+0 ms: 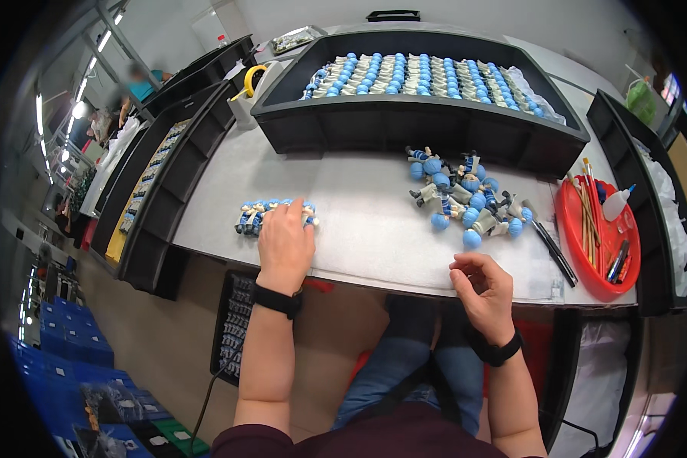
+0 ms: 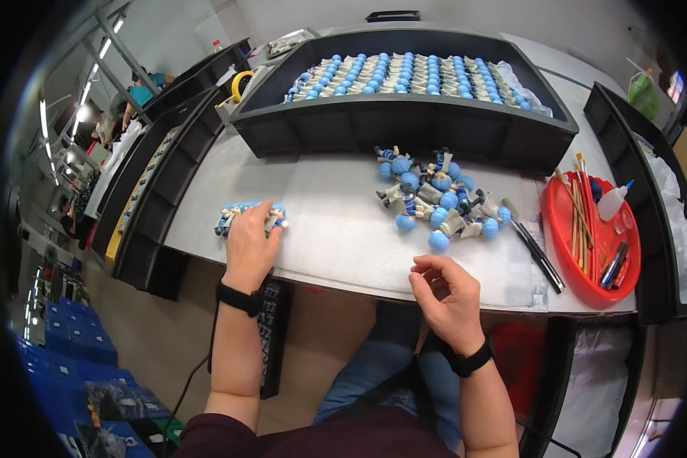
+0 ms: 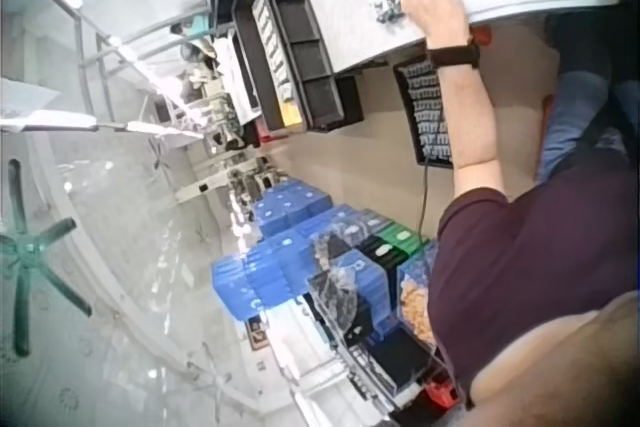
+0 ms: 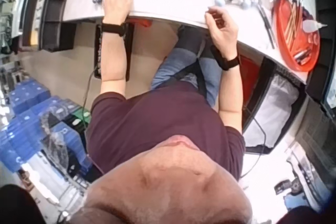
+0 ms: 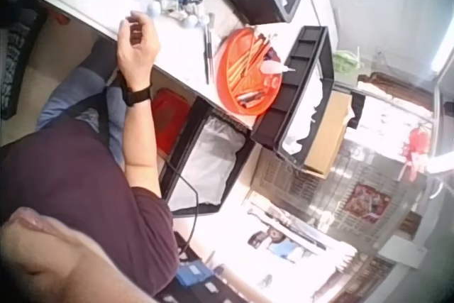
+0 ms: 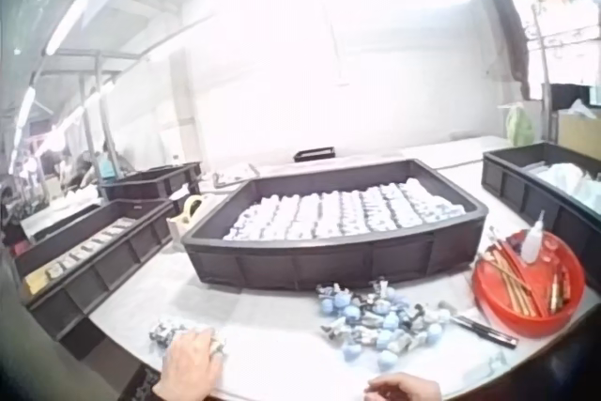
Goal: The recorder is assembling small blue-and-white plastic humanoid figurines at a factory workstation.
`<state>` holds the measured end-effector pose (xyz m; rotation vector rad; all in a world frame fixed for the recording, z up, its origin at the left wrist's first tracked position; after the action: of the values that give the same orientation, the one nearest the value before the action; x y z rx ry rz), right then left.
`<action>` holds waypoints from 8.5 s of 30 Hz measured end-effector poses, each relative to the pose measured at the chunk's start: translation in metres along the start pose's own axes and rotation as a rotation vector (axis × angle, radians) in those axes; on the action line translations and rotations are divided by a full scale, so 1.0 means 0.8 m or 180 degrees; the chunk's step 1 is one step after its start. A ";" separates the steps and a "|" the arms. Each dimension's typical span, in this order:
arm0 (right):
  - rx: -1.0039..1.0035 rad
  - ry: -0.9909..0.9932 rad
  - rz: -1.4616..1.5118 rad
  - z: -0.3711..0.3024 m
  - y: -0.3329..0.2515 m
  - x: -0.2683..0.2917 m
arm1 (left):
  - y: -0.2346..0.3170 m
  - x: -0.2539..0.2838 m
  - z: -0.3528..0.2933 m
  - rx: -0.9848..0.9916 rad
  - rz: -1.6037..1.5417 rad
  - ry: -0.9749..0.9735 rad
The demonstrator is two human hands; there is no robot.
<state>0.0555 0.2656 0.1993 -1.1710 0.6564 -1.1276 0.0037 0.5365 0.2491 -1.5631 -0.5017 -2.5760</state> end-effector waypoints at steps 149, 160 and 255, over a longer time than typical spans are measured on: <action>0.0073 -0.0337 -0.0491 0.002 -0.003 -0.005 | 0.121 -0.096 -0.040 0.0792 -0.5799 -0.1850; 0.0197 -0.0312 -0.0550 0.002 -0.003 -0.005 | 0.121 -0.098 -0.040 0.0817 -0.5814 -0.1896; 0.0236 -0.0434 -0.0113 0.001 -0.008 -0.006 | 0.120 -0.099 -0.039 0.0886 -0.5417 -0.2170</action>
<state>0.0521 0.2702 0.2051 -1.1884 0.4871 -1.0825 0.0378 0.4288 0.1884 -2.3032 -3.1560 -1.9737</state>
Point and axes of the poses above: each hand's wrist, its own z-axis towards the middle knuckle, its own x-axis out of the back of the hand, y = z × x, the point moved 4 cm from there along z, towards the middle knuckle, and after that the axes turned 3 degrees about -y, right-handed, at the moved point
